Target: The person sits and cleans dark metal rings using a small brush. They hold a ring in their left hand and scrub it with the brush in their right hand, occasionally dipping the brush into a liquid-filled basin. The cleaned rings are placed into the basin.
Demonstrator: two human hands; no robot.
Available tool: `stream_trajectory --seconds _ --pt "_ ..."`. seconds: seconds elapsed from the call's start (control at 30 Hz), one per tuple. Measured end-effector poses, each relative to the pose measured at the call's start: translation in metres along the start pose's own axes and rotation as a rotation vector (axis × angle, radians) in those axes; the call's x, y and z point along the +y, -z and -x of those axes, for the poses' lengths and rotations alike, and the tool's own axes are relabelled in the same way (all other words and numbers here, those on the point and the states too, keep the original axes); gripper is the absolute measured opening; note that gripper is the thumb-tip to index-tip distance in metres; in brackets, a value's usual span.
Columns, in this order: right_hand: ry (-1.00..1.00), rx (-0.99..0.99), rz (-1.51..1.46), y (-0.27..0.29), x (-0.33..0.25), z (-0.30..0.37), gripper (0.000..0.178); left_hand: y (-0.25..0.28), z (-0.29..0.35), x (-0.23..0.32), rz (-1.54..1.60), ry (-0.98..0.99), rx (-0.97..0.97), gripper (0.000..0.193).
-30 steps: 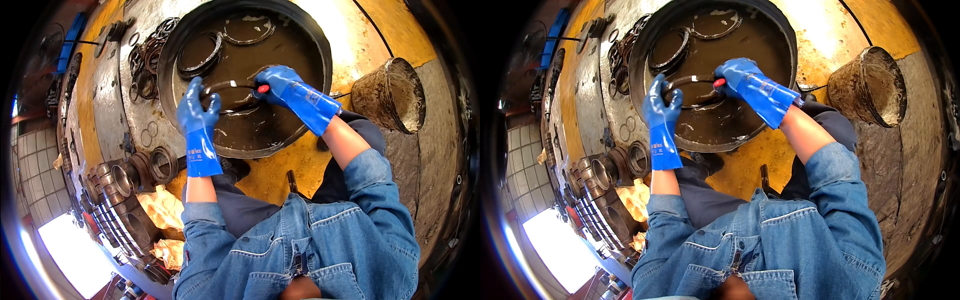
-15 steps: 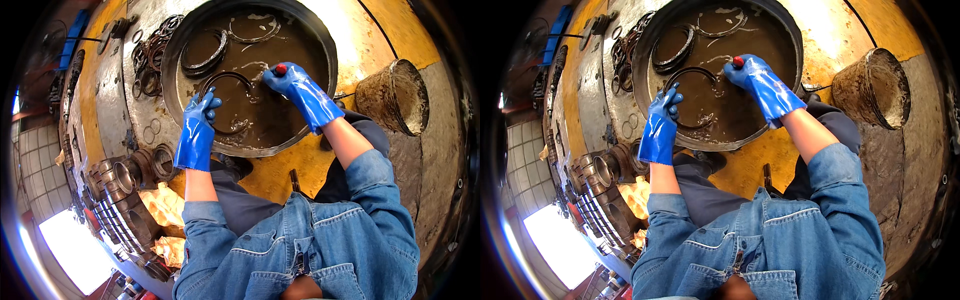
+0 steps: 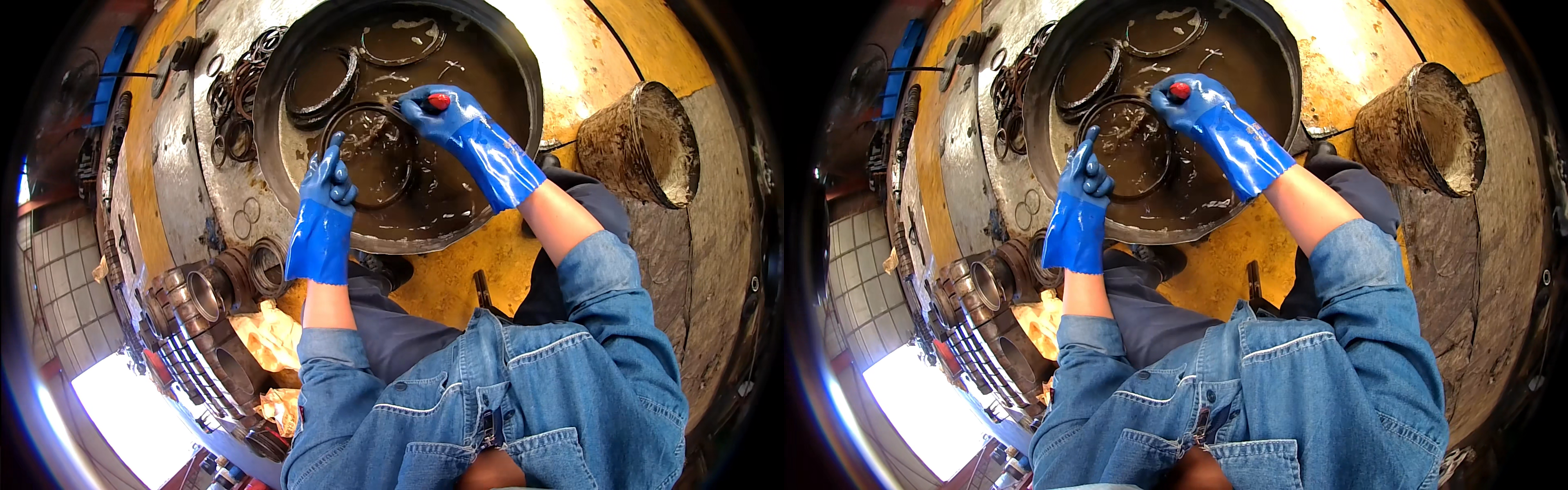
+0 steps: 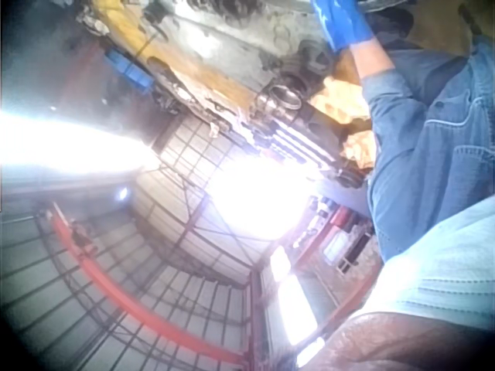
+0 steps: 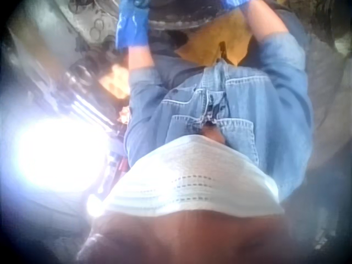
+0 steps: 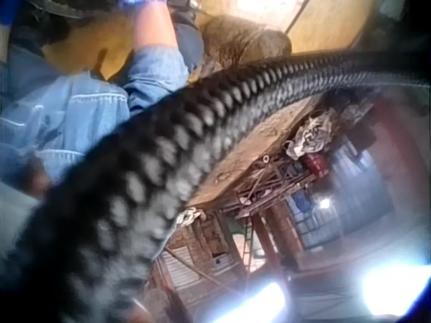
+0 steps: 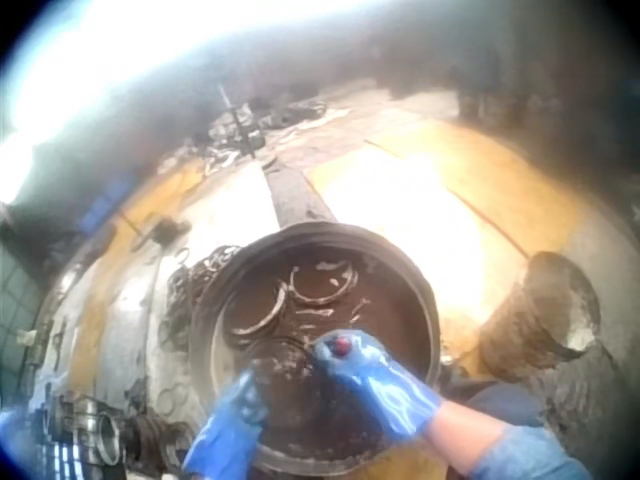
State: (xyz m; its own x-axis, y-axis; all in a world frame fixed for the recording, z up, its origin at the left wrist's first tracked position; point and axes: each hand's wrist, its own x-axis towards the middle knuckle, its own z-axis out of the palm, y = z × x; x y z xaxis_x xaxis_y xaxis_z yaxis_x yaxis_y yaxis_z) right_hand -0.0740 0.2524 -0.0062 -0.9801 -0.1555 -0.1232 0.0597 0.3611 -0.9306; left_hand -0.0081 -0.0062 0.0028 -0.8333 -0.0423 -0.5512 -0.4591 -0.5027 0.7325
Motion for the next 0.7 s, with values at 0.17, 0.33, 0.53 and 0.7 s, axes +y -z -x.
stream_trajectory --seconds 0.17,0.33,0.53,0.7 --pt "-0.27 -0.033 0.086 -0.007 0.014 0.001 0.037 -0.006 0.001 -0.002 0.021 -0.086 -0.05 0.04" --pt "-0.462 -0.182 -0.013 -0.017 0.034 0.012 0.041 -0.005 -0.001 -0.003 -0.017 -0.144 -0.025 0.038" --pt "-0.422 -0.365 -0.095 -0.012 0.004 0.041 0.043 -0.01 0.001 0.0 -0.098 -0.153 0.111 0.037" --pt "0.146 -0.066 0.132 -0.018 -0.006 0.022 0.026 -0.019 0.0 -0.002 -0.191 -0.109 0.133 0.034"
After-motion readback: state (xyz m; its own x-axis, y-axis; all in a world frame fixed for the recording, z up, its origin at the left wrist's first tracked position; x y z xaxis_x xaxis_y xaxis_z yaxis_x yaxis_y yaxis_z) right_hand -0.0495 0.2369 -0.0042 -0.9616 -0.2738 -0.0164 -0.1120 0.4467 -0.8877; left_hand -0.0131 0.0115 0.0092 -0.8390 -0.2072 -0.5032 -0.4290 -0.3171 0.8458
